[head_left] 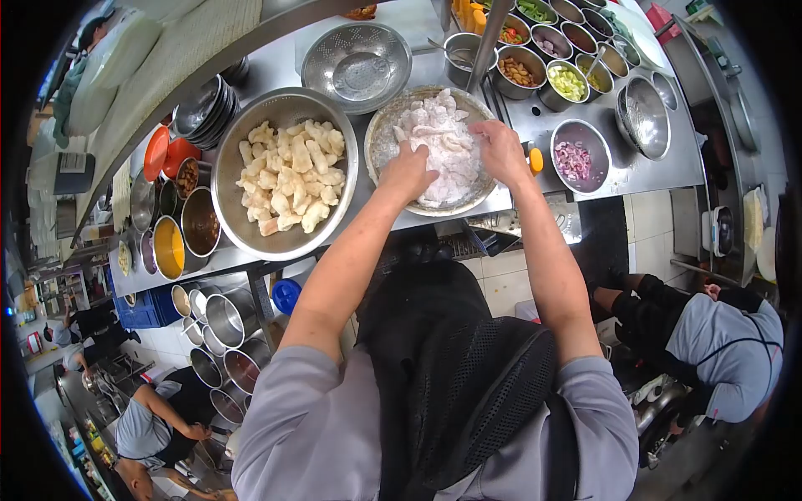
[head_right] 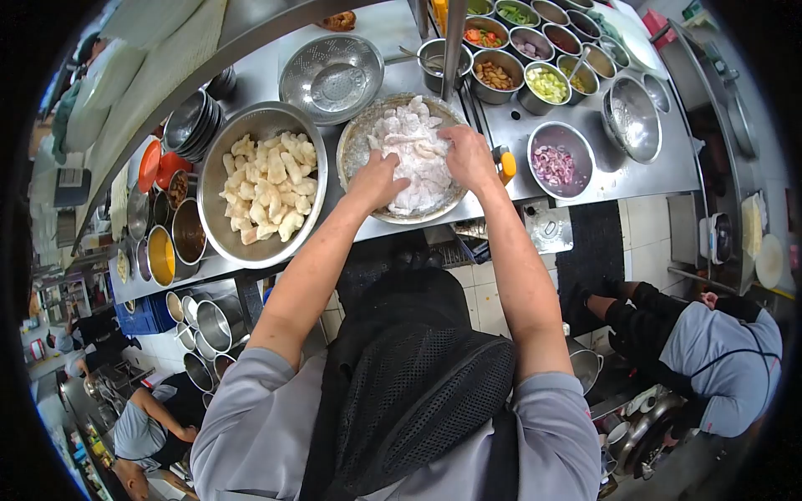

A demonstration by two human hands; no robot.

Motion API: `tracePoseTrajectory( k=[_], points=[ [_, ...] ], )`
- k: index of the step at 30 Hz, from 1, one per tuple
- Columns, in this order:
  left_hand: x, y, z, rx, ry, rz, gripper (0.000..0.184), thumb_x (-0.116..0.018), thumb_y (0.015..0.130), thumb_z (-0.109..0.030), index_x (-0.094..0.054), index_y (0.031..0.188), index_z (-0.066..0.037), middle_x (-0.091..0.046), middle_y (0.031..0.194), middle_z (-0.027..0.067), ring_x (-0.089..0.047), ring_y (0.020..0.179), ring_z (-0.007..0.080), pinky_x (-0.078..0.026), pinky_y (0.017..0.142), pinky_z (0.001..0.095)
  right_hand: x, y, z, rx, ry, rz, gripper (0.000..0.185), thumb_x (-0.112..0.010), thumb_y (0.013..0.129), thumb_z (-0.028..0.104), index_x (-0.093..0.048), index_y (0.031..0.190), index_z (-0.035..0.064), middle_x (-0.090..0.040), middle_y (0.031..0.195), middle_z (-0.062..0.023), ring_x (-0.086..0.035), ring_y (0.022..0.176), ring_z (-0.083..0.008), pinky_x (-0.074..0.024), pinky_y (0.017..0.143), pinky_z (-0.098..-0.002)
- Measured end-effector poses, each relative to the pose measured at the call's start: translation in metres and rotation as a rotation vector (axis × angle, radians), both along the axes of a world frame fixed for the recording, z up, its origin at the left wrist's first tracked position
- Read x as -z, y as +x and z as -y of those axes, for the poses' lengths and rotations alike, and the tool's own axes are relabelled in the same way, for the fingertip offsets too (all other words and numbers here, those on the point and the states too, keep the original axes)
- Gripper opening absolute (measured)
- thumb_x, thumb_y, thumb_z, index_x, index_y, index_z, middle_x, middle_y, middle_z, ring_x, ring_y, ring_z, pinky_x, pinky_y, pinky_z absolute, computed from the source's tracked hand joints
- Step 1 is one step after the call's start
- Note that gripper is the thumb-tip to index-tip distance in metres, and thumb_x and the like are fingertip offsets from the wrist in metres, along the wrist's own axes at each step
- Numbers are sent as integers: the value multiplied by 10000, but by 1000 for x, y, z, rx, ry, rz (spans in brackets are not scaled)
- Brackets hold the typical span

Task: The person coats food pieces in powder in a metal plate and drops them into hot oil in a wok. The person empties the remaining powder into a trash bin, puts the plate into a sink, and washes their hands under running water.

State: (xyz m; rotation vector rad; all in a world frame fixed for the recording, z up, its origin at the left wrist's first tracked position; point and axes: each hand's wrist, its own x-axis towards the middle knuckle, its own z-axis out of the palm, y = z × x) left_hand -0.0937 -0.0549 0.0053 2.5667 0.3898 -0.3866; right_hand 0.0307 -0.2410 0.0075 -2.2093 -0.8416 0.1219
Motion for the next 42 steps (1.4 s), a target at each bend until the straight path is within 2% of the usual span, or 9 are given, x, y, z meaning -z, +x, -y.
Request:
tracePoseTrajectory(
  k=[6, 11, 12, 18, 22, 27, 34, 38, 42],
  points=[
    [23, -1, -16, 27, -153, 171, 431, -705, 900, -312, -583, 1204, -32, -618, 1178, 262, -630, 1100, 447, -512, 900, 501, 7, 2, -9, -45, 13, 28, 390, -557, 819, -48, -685, 1181, 18, -691, 1127, -227, -688, 1029, -377, -515, 969, -414],
    [24, 7, -29, -94, -336, 433, 412, -656, 960, -300, -527, 1234, -21, -651, 1102, 260, -678, 905, 387, -519, 842, 473, -1, 5, -6, 14, 28, -497, 306, -661, 896, 103, -659, 1180, -10, -731, 916, -155, -737, 800, -250, -575, 801, -366],
    [27, 11, -36, -96, -363, 400, 413, -630, 989, -290, -469, 1283, -49, -635, 1031, 220, -674, 749, 278, -550, 671, 416, -7, 5, -6, 45, 30, -648, 311, -685, 910, 146, -656, 1175, -15, -734, 864, -134, -738, 752, -216, -583, 763, -356],
    [-36, 11, -36, -287, -573, 210, 403, -606, 1000, -235, -403, 1324, -107, -612, 936, 181, -638, 574, 215, -526, 513, 362, -13, 8, -3, 2, -39, -491, 362, -753, 895, 276, -687, 1080, -28, -703, 730, -75, -681, 673, -150, -537, 668, -326],
    [-58, 13, -38, -269, -613, 214, 418, -601, 1006, -239, -432, 1360, -94, -635, 978, 195, -629, 531, 209, -528, 520, 354, -2, 10, 6, -46, -91, -350, 311, -732, 859, 246, -715, 1063, 12, -718, 805, -170, -728, 734, -241, -544, 740, -381],
    [-54, 20, -45, -178, -441, 219, 353, -630, 989, -264, -574, 1268, -54, -666, 1073, 218, -685, 683, 276, -544, 607, 391, -29, 4, -1, 184, 39, -590, 224, -662, 864, 155, -718, 995, -18, -732, 924, -200, -729, 864, -326, -548, 800, -405],
    [-32, 30, -54, 92, 6, 432, 347, -695, 917, -275, -652, 1185, -59, -677, 1077, 237, -653, 1028, 391, -509, 872, 468, 19, 5, -4, -170, -141, -93, 266, -622, 858, 86, -656, 1108, 2, -661, 997, -234, -646, 1067, -378, -529, 921, -431],
    [-28, 48, -44, 158, 75, 308, 330, -683, 924, -257, -643, 1202, -85, -661, 1091, 222, -655, 1032, 416, -521, 884, 502, 15, -32, -17, -169, -526, -81, 451, -706, 808, 129, -562, 1229, 57, -623, 1133, -243, -651, 1063, -437, -539, 933, -477],
    [8, 54, -27, 189, 287, 219, 350, -668, 922, -245, -623, 1233, -90, -667, 1111, 197, -682, 985, 407, -556, 827, 507, 12, -14, -14, -60, -406, -136, 448, -775, 781, 161, -586, 1167, 35, -637, 1132, -251, -654, 1059, -442, -532, 919, -485]
  ],
)
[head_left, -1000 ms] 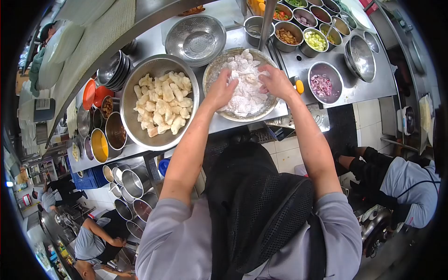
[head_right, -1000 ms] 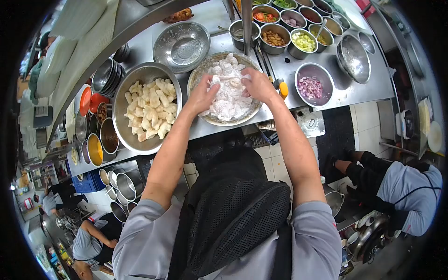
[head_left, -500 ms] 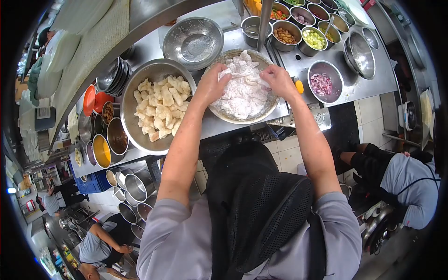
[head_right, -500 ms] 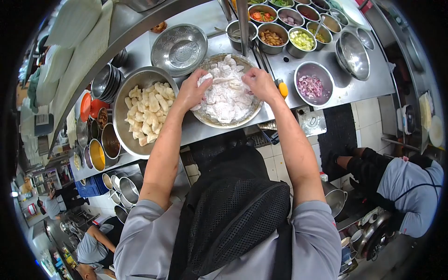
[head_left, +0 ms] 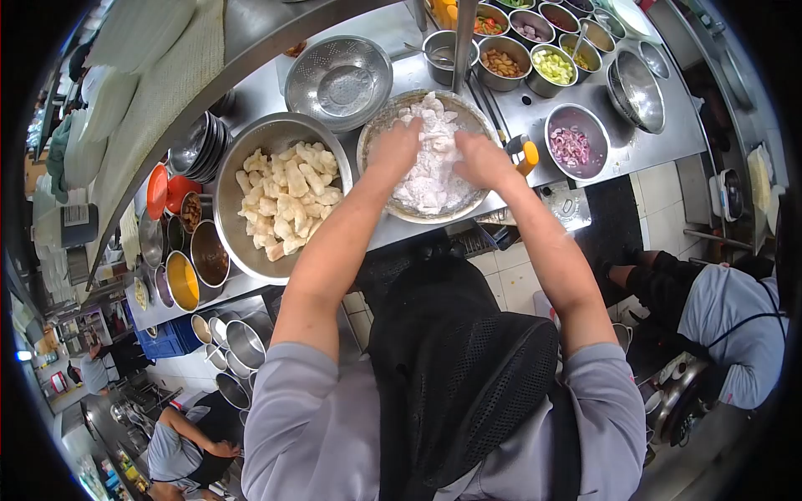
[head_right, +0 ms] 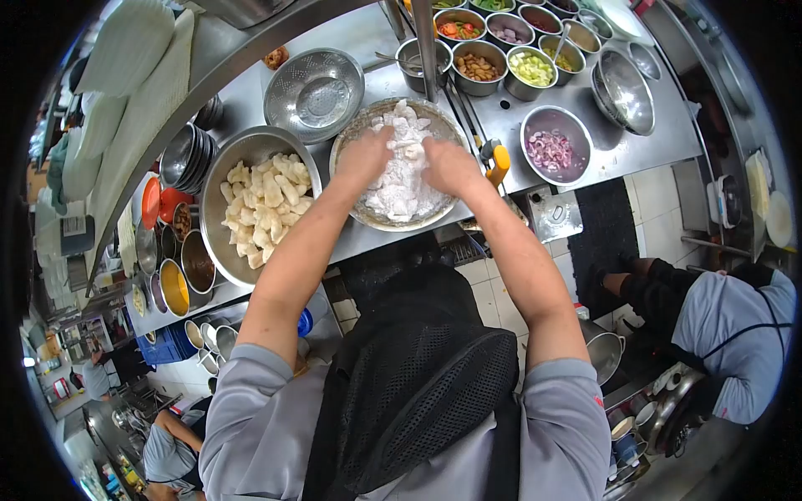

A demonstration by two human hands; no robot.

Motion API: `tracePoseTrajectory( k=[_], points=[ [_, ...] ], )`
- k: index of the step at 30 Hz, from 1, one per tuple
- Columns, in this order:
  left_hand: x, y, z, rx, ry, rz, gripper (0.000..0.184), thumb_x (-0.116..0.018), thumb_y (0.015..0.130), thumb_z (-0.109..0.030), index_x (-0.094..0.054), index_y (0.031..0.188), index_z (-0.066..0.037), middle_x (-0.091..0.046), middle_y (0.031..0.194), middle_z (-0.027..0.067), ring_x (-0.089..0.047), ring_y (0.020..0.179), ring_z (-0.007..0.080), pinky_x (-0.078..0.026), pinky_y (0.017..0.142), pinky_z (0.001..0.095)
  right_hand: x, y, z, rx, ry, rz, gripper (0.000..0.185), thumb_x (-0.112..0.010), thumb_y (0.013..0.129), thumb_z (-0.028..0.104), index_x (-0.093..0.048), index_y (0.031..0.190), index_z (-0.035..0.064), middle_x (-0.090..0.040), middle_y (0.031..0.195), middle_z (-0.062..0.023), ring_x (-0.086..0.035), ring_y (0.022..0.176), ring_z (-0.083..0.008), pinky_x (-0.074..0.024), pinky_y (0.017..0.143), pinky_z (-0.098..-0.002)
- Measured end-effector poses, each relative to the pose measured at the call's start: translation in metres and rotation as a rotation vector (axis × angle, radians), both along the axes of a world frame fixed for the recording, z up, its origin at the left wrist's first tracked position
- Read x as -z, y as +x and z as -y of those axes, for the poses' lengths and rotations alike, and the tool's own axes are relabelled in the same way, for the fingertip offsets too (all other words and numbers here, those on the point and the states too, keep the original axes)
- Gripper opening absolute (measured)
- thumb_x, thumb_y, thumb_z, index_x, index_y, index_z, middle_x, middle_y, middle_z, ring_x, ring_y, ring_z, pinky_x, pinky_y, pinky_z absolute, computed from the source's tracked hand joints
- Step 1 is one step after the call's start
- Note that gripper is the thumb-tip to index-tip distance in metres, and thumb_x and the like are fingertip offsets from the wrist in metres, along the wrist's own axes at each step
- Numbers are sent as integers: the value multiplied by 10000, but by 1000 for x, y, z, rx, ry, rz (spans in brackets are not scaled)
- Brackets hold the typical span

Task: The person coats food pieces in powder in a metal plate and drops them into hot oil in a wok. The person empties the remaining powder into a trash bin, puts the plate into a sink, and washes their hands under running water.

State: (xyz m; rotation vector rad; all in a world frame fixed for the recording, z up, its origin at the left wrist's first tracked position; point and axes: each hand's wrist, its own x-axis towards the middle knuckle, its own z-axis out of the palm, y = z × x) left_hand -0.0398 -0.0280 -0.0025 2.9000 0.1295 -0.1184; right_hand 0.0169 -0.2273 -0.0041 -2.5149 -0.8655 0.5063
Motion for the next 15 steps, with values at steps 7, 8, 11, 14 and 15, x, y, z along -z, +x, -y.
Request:
tracePoseTrajectory(
  k=[7, 8, 11, 14, 15],
  points=[
    [9, -6, 1, -3, -8, 34, 334, -610, 922, -201, -635, 1226, -67, -665, 1080, 223, -717, 912, 395, -586, 760, 516, -4, 13, 27, 181, 493, -285, 350, -776, 858, 205, -608, 1105, 23, -649, 1015, -118, -619, 908, -230, -509, 790, -379],
    [7, -4, -4, 2, -55, 75, 362, -626, 924, -223, -633, 1247, -61, -674, 1081, 227, -718, 903, 391, -579, 763, 511, -5, 14, 26, 255, 543, -335, 337, -774, 870, 208, -610, 1100, 24, -644, 1009, -97, -602, 899, -200, -506, 773, -361],
    [4, -8, -20, -19, -268, 177, 424, -660, 931, -275, -635, 1283, -39, -696, 1080, 247, -722, 854, 362, -566, 735, 480, 2, 12, 25, 415, 624, -503, 270, -737, 915, 171, -642, 1132, 42, -645, 1045, -67, -607, 895, -148, -510, 728, -305],
    [-49, -18, -14, -343, -811, -22, 515, -681, 961, -316, -593, 1360, -4, -715, 1069, 210, -678, 658, 219, -537, 550, 354, -6, 10, 28, 392, 789, -903, 251, -703, 932, 115, -665, 1176, 68, -638, 1067, -39, -614, 876, -92, -494, 658, -237],
    [-50, -23, -15, -376, -884, -31, 534, -687, 961, -317, -576, 1377, 1, -714, 1063, 190, -656, 635, 193, -522, 525, 334, -7, 7, 28, 399, 875, -994, 263, -695, 935, 105, -666, 1194, 76, -637, 1066, -32, -613, 859, -83, -490, 636, -231]
  ],
)
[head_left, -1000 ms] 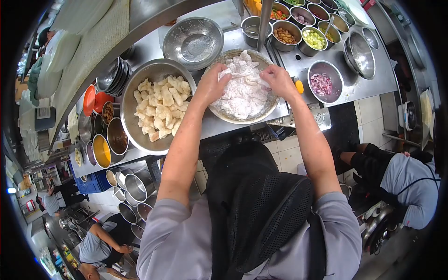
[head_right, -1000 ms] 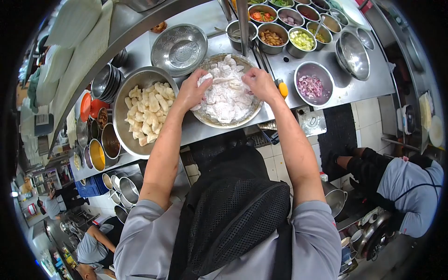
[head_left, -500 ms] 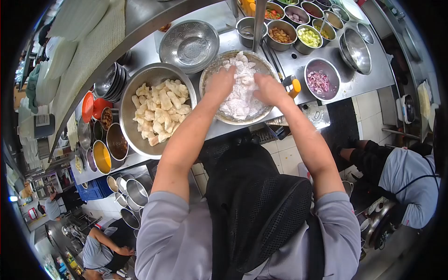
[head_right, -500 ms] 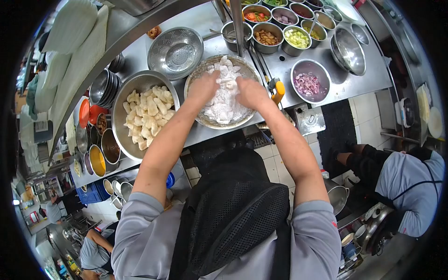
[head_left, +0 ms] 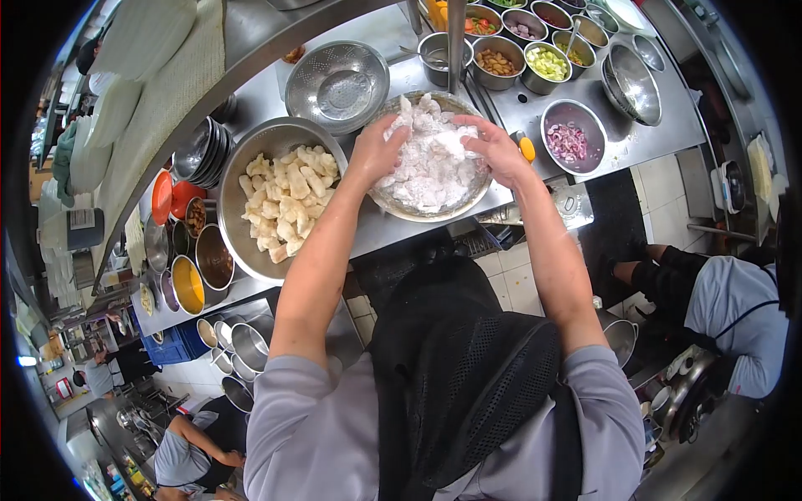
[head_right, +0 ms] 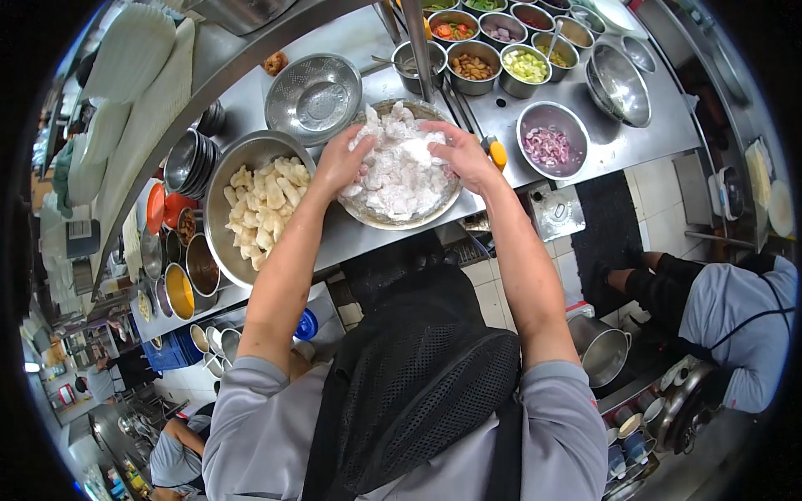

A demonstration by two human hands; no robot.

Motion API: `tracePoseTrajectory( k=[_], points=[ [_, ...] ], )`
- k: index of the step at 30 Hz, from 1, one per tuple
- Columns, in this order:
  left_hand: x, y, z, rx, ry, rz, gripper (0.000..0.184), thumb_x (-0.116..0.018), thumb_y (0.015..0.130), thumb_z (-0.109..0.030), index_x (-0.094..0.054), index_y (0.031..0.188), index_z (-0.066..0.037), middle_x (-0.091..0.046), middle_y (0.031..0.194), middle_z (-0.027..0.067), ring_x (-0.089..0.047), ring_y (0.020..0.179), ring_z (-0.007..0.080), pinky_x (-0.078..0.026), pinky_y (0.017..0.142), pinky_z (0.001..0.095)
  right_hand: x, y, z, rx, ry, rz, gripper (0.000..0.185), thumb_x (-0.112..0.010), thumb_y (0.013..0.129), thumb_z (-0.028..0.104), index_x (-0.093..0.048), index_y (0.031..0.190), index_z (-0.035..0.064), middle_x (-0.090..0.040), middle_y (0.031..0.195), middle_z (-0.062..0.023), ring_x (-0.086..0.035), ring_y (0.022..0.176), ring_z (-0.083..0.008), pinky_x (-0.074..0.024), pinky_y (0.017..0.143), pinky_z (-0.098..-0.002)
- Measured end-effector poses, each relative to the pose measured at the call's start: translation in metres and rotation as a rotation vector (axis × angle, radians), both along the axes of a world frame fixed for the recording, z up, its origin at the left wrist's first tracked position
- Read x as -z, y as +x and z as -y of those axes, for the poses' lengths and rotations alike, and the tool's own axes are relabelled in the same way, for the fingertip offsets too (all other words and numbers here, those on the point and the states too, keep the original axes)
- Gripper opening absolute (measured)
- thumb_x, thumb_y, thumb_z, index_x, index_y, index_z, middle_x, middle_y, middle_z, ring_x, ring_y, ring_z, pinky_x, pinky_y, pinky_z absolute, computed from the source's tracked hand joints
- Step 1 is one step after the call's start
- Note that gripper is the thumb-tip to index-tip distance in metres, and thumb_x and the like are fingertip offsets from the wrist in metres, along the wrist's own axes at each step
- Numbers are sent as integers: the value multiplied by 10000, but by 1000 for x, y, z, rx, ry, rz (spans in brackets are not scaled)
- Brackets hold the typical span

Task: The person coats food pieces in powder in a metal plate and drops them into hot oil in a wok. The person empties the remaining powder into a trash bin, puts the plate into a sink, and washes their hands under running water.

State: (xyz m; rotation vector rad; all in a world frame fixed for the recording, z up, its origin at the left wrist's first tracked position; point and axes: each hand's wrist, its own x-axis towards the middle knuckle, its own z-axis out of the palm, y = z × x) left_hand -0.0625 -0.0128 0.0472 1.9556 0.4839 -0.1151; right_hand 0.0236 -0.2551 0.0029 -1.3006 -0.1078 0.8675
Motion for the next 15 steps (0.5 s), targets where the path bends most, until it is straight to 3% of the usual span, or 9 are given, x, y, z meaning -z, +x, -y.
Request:
tracePoseTrajectory(
  k=[2, 6, 9, 10, 11, 12, 13, 15],
  points=[
    [-5, -2, -6, -60, -143, -5, 576, -700, 962, -318, -544, 1409, 10, -711, 1052, 149, -610, 590, 142, -492, 477, 295, -4, -1, -3, 32, 198, -144, 291, -679, 940, 87, -668, 1230, 93, -637, 1063, -17, -613, 825, -66, -480, 593, -220],
    [-33, -13, -4, -121, -199, 0, 614, -700, 969, -351, -513, 1453, -23, -690, 1127, 121, -567, 578, 118, -468, 477, 272, 5, -3, -7, 43, 95, -33, 273, -671, 920, 76, -700, 1191, 92, -665, 998, 10, -607, 800, -43, -479, 580, -210],
    [-31, -19, -10, -108, -232, -52, 591, -693, 979, -364, -509, 1458, -69, -679, 1032, 17, -514, 623, 73, -423, 494, 233, -10, -8, -12, -24, -215, 228, 193, -692, 911, 106, -749, 1094, 89, -708, 955, 10, -572, 769, -37, -464, 607, -248],
    [-33, -15, -11, -98, -225, -56, 570, -686, 986, -365, -515, 1454, -87, -676, 998, -21, -499, 632, 61, -406, 497, 218, -10, -4, -14, -17, -212, 326, 194, -691, 907, 103, -755, 1088, 80, -720, 959, 0, -592, 799, -53, -483, 657, -257],
    [-23, -12, -18, -61, -217, -61, 622, -700, 976, -347, -491, 1471, -34, -686, 1015, 43, -536, 667, 85, -453, 502, 259, -6, -7, -15, -11, -214, 408, 195, -690, 902, 99, -762, 1082, 71, -732, 962, -11, -612, 828, -68, -501, 707, -266],
    [-25, -17, -18, -64, -232, -40, 613, -695, 981, -342, -492, 1470, -33, -683, 1008, 40, -535, 665, 84, -451, 499, 260, -10, -14, -14, 0, -220, 489, 198, -689, 898, 96, -768, 1076, 61, -745, 966, -21, -632, 857, -84, -520, 757, -276],
    [-27, -15, -15, -53, -246, -8, 604, -689, 985, -337, -493, 1468, -32, -681, 1000, 37, -533, 663, 83, -450, 496, 261, -20, -20, -12, 31, -234, 498, 214, -680, 894, 91, -781, 1081, 59, -767, 1045, -70, -688, 955, -151, -524, 887, -301],
    [-30, -9, -11, -22, -211, 45, 582, -678, 993, -319, -493, 1467, -37, -675, 993, 35, -532, 664, 86, -447, 484, 264, -14, -23, -7, 64, -255, 589, 217, -678, 893, 92, -784, 1082, 70, -770, 1063, -93, -705, 973, -171, -533, 890, -311]
  ],
)
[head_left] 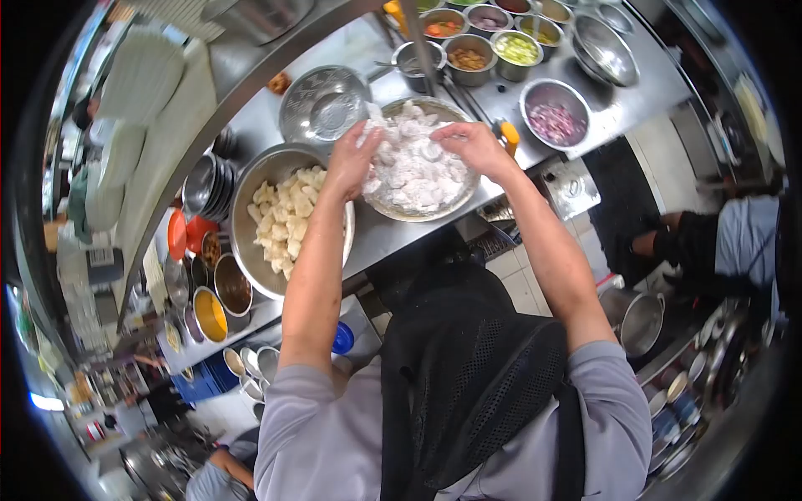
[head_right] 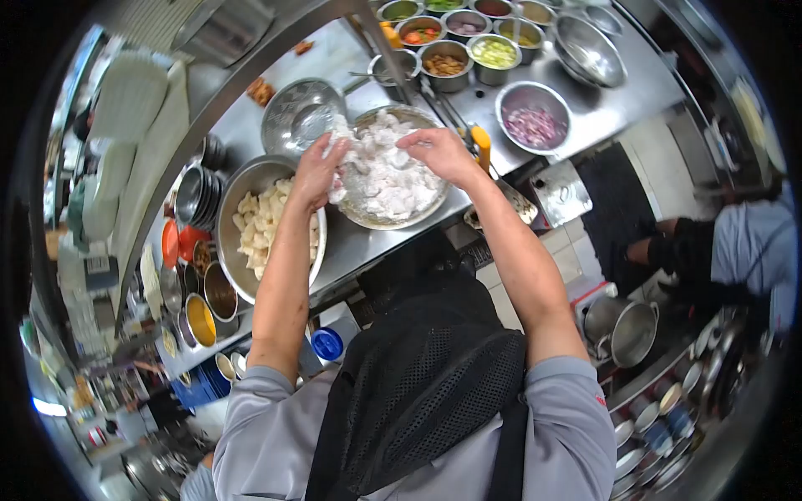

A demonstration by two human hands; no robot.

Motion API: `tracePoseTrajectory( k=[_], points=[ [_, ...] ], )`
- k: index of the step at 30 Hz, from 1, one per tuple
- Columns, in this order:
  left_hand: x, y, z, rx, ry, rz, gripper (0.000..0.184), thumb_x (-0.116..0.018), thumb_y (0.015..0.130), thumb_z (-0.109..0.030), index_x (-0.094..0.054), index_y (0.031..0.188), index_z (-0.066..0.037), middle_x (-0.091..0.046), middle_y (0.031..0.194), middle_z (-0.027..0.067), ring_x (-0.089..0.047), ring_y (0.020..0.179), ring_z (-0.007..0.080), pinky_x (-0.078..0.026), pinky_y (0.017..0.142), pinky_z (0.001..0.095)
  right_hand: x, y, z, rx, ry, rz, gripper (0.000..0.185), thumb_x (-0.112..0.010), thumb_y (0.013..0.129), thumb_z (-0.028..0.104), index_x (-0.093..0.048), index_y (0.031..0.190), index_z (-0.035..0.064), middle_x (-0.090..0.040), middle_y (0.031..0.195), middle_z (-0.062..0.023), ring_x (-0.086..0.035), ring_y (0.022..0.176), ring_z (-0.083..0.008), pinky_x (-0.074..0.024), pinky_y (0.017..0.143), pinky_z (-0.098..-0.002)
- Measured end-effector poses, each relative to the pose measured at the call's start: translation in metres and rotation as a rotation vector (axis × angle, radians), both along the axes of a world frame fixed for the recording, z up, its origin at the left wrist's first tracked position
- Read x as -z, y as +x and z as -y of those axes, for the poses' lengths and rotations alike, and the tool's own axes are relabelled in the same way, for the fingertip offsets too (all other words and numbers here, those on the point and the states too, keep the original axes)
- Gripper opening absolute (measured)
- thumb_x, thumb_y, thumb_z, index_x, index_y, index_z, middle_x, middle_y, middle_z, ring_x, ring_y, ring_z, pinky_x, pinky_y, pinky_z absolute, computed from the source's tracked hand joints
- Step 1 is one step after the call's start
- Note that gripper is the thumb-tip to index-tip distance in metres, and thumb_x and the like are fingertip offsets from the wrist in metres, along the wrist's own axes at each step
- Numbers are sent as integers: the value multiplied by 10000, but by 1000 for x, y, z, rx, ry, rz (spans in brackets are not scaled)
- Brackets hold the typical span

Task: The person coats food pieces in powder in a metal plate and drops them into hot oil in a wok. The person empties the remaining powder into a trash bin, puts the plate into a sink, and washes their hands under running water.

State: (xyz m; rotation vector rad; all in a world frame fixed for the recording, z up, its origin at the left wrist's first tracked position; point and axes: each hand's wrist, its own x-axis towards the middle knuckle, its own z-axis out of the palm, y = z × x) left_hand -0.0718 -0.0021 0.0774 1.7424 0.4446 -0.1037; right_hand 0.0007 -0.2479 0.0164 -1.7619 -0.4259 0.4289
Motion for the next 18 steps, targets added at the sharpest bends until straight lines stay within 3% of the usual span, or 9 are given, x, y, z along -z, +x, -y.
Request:
tracePoseTrajectory(
  k=[2, 5, 7, 8, 10, 12, 13, 15, 18],
  points=[
    [4, 9, -6, 45, 62, 8, 616, -683, 988, -335, -477, 1472, -16, -678, 1033, 43, -544, 683, 97, -460, 499, 273, -24, -15, 11, 65, -76, 94, 222, -678, 892, 99, -787, 1085, 94, -769, 1066, -122, -723, 991, -203, -544, 894, -333],
    [7, 16, -7, -8, 116, 49, 678, -706, 963, -400, -472, 1467, -12, -662, 1093, 55, -547, 718, 106, -488, 605, 280, -4, -25, 28, 176, -13, 194, 225, -670, 887, 82, -791, 1075, 112, -772, 1034, -121, -729, 965, -200, -556, 881, -339],
    [21, 36, -17, 137, 9, 182, 684, -730, 937, -441, -495, 1444, -45, -654, 1129, 58, -574, 809, 119, -496, 674, 297, -21, -48, 52, 202, 11, 279, 252, -650, 869, 63, -793, 1068, 122, -767, 1012, -137, -734, 939, -237, -564, 862, -359],
    [34, 55, -27, 191, 95, 128, 597, -728, 941, -410, -536, 1407, -90, -659, 1122, 60, -595, 878, 128, -498, 684, 303, -30, -67, 67, 267, -69, 340, 255, -654, 882, 59, -781, 1096, 117, -764, 1030, -133, -728, 950, -236, -559, 873, -354],
    [46, 90, -23, 355, 207, 139, 505, -686, 974, -348, -532, 1374, -81, -644, 1220, 79, -605, 1016, 159, -502, 783, 301, -52, -112, 95, 379, -181, 263, 265, -667, 879, 71, -774, 1114, 126, -752, 1019, -151, -724, 934, -292, -561, 859, -366],
    [45, 111, -4, 491, 224, 217, 414, -644, 1007, -287, -528, 1340, -71, -629, 1318, 98, -615, 1155, 190, -505, 882, 298, -44, -152, 117, 543, -203, 357, 237, -677, 873, 115, -787, 1083, 125, -756, 993, -150, -725, 941, -305, -559, 865, -380],
    [39, 102, 30, 495, 48, 337, 483, -603, 1031, -342, -557, 1383, -15, -675, 1124, 93, -633, 1027, 192, -500, 911, 330, -40, -175, 130, 629, -240, 351, 236, -679, 871, 126, -789, 1080, 122, -758, 996, -147, -724, 945, -305, -558, 871, -379],
    [3, 94, 89, 897, 57, 261, 365, -596, 1040, -347, -613, 1256, -52, -647, 922, -11, -550, 733, 71, -451, 631, 232, -34, -234, 153, 797, -195, 319, 241, -665, 880, 127, -788, 1087, 114, -764, 1001, -141, -727, 938, -297, -556, 874, -381],
    [-11, 44, 197, 1104, -84, 285, 287, -614, 1034, -344, -625, 1160, -86, -582, 835, -75, -416, 621, 12, -310, 511, 202, -21, -344, 189, 1074, -166, 225, 236, -660, 859, 121, -798, 1050, 122, -769, 988, -132, -741, 911, -287, -569, 848, -384]
  ],
)
